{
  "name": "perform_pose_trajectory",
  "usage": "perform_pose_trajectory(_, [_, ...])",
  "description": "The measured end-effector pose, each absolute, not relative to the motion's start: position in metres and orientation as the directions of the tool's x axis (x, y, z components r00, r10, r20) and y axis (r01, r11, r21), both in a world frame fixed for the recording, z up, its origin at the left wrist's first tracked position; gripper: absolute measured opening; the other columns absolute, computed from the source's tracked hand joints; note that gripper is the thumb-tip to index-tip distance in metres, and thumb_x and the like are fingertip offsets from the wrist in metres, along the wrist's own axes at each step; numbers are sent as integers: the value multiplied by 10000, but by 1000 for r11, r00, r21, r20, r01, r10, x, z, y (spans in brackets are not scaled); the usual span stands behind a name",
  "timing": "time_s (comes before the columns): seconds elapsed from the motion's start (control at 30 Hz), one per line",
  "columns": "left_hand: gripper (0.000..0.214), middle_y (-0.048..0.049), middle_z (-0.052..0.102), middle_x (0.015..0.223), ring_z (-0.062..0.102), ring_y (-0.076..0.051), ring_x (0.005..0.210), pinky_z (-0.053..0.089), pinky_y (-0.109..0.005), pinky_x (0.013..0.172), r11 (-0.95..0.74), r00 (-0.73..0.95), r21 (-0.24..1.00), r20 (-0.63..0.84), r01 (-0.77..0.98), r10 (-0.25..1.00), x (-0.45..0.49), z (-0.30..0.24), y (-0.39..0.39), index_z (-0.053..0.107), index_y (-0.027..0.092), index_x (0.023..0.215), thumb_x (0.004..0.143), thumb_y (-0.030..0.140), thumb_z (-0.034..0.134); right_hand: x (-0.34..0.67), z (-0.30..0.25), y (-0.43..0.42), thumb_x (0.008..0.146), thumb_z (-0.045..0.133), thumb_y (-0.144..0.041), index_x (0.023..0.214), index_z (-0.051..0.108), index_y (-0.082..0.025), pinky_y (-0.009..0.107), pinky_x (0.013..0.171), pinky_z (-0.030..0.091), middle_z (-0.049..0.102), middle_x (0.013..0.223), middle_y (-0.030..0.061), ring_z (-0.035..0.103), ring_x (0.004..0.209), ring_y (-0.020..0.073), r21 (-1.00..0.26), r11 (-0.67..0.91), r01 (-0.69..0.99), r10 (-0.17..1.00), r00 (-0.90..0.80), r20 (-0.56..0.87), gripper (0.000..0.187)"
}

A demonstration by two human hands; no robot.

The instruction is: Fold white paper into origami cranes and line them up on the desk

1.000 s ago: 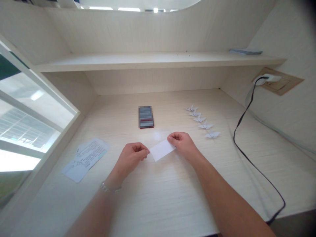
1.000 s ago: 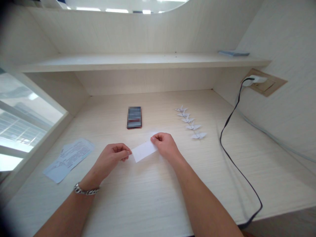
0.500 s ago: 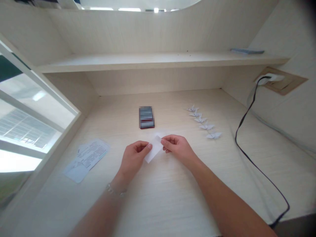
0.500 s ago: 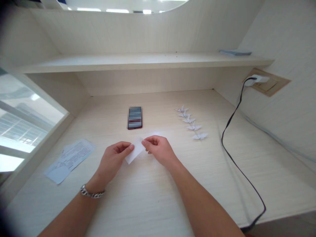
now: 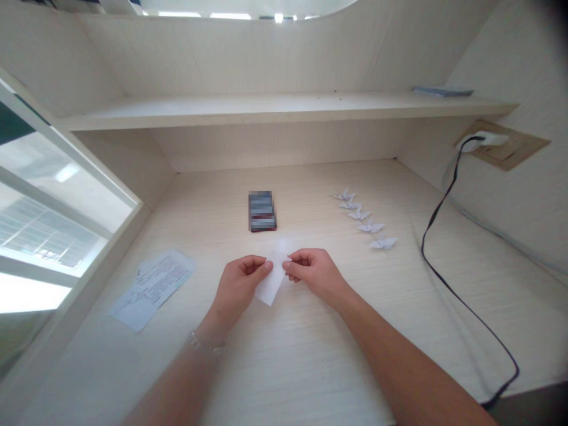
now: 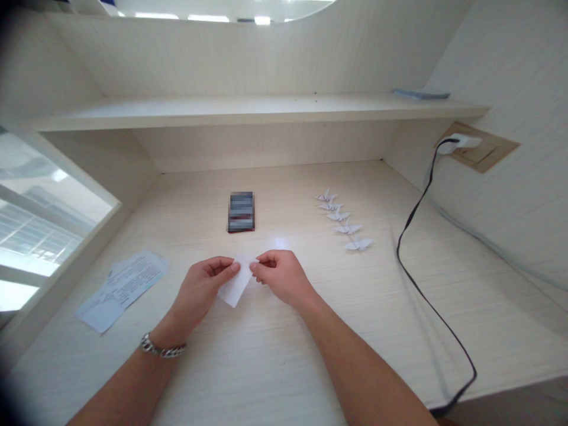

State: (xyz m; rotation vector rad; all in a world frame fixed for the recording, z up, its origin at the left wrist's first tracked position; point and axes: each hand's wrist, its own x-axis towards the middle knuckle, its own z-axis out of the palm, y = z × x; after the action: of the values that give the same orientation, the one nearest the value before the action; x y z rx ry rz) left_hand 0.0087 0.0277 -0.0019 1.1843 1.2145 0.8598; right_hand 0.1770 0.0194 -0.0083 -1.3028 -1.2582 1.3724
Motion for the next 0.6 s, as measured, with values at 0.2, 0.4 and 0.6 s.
perform_pose_trajectory(0.2, [266,-50,672,706,579,-145,594,424,-235,531,186,209,973,-212,134,955,6,-2,28,657,129,762,664,376,644,179,-7,20,681,643,-353,739,649,-125,251,558,484,614,582,30,572,542,115,-981,-192,13,972,-134,-192,235])
perform_pose_trajectory(0.4, [248,-49,688,735,594,-148,609,429,-237,540,234,286,966,-255,107,924,5,1,27,671,142,821,657,327,658,180,-8,21,649,678,-313,779,645,-127,251,531,482,618,577,21,578,528,114,-983,-185,11,977,-110,-185,230])
perform_pose_trajectory(0.6, [234,-51,686,742,593,-144,619,430,-239,559,223,293,974,-223,33,930,3,2,26,671,137,824,645,287,673,184,0,20,641,683,-314,799,655,-122,255,546,486,627,593,26,585,551,115,-984,-176,20,964,-198,-176,250])
